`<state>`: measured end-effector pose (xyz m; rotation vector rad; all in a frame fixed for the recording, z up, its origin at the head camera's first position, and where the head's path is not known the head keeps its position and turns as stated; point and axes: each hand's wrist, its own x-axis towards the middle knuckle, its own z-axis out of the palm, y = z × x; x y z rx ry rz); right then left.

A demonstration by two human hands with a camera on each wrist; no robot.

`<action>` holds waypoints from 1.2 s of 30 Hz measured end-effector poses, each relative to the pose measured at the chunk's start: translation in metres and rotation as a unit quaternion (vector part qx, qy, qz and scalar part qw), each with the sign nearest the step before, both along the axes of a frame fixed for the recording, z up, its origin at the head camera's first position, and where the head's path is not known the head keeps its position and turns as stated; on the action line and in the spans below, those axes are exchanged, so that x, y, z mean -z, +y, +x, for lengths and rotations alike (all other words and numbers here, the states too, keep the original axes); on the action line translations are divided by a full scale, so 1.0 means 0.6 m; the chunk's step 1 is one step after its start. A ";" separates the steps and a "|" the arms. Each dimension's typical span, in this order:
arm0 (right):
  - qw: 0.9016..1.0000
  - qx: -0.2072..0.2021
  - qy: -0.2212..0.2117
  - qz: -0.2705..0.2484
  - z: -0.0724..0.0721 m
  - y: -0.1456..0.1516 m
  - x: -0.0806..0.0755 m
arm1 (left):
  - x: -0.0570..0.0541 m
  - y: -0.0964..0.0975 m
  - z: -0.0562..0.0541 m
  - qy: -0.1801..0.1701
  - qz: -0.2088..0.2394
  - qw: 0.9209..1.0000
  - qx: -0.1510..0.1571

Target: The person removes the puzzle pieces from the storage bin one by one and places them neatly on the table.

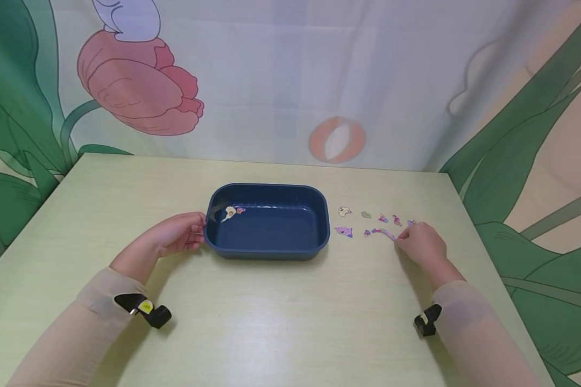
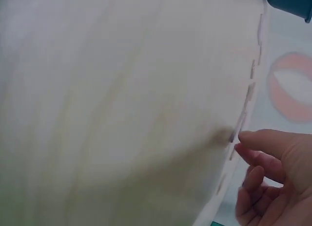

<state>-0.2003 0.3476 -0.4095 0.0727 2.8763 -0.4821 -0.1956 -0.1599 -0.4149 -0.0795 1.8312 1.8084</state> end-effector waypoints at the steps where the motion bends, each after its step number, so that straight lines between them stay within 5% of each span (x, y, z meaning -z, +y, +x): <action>1: 1.000 -0.001 0.012 -0.001 0.000 -0.004 -0.003 | 0.000 0.000 0.000 0.001 0.000 1.000 0.001; 7: 0.991 -0.037 0.113 -0.064 -0.003 -0.054 -0.026 | -0.002 -0.002 0.001 0.006 -0.002 1.000 0.006; 18: 0.970 -0.098 0.164 -0.152 -0.013 -0.154 -0.045 | -0.001 0.000 0.001 0.004 -0.005 1.000 0.001; 36: 0.939 -0.182 0.132 -0.261 -0.049 -0.316 -0.033 | -0.005 0.001 0.001 -0.002 0.001 1.000 0.001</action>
